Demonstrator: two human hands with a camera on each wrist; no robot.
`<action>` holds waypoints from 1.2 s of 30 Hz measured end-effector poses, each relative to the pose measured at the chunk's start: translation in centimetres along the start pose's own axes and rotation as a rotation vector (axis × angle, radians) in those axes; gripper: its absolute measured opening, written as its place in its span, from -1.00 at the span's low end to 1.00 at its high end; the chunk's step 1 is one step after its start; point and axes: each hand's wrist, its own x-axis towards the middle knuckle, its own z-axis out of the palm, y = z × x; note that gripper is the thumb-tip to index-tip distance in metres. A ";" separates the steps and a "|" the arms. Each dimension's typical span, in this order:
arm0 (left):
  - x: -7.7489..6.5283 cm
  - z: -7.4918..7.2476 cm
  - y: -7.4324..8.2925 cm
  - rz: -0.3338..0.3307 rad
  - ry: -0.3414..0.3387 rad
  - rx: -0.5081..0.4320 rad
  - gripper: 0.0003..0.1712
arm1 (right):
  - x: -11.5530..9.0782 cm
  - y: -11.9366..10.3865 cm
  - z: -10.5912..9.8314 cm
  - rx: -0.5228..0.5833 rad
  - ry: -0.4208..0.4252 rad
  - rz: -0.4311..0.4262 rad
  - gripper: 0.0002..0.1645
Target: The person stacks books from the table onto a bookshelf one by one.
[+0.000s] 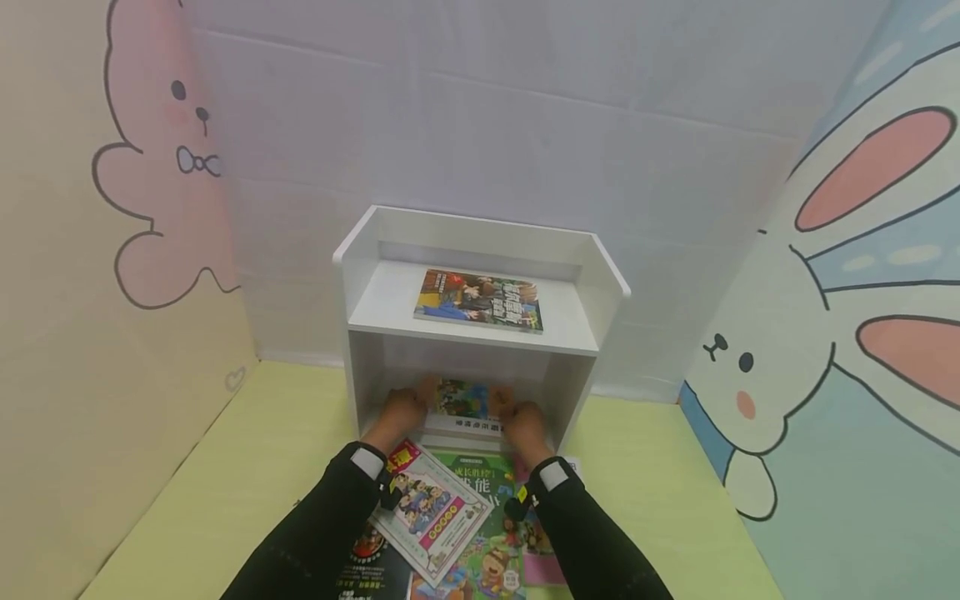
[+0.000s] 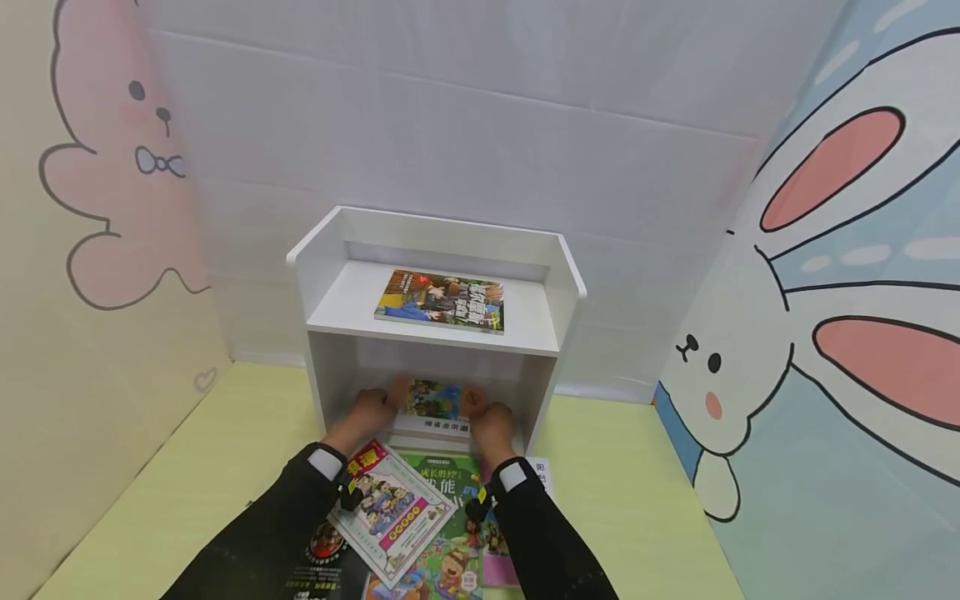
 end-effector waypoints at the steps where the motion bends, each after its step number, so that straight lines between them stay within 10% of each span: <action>1: 0.0 0.1 -0.1 -0.002 0.001 0.004 -0.22 | -0.1 0.1 0.0 -0.002 0.002 -0.005 -0.64; 8: -0.2 0.6 -0.7 0.002 0.001 0.004 -0.23 | -0.6 0.2 -0.4 0.020 -0.038 0.053 -0.67; 19: -2.7 -1.0 -0.4 0.251 0.078 0.194 -0.54 | -5.8 -3.2 -4.2 0.040 -0.053 -0.034 -0.38; 28: -9.2 -3.3 -3.1 0.174 0.077 0.300 -0.43 | -13.7 -4.2 -6.4 -0.090 -0.222 -0.164 -0.47; 36: -11.8 -3.3 -3.9 0.062 0.022 0.411 -0.21 | -16.6 -3.7 -5.6 -0.215 -0.286 -0.197 -0.10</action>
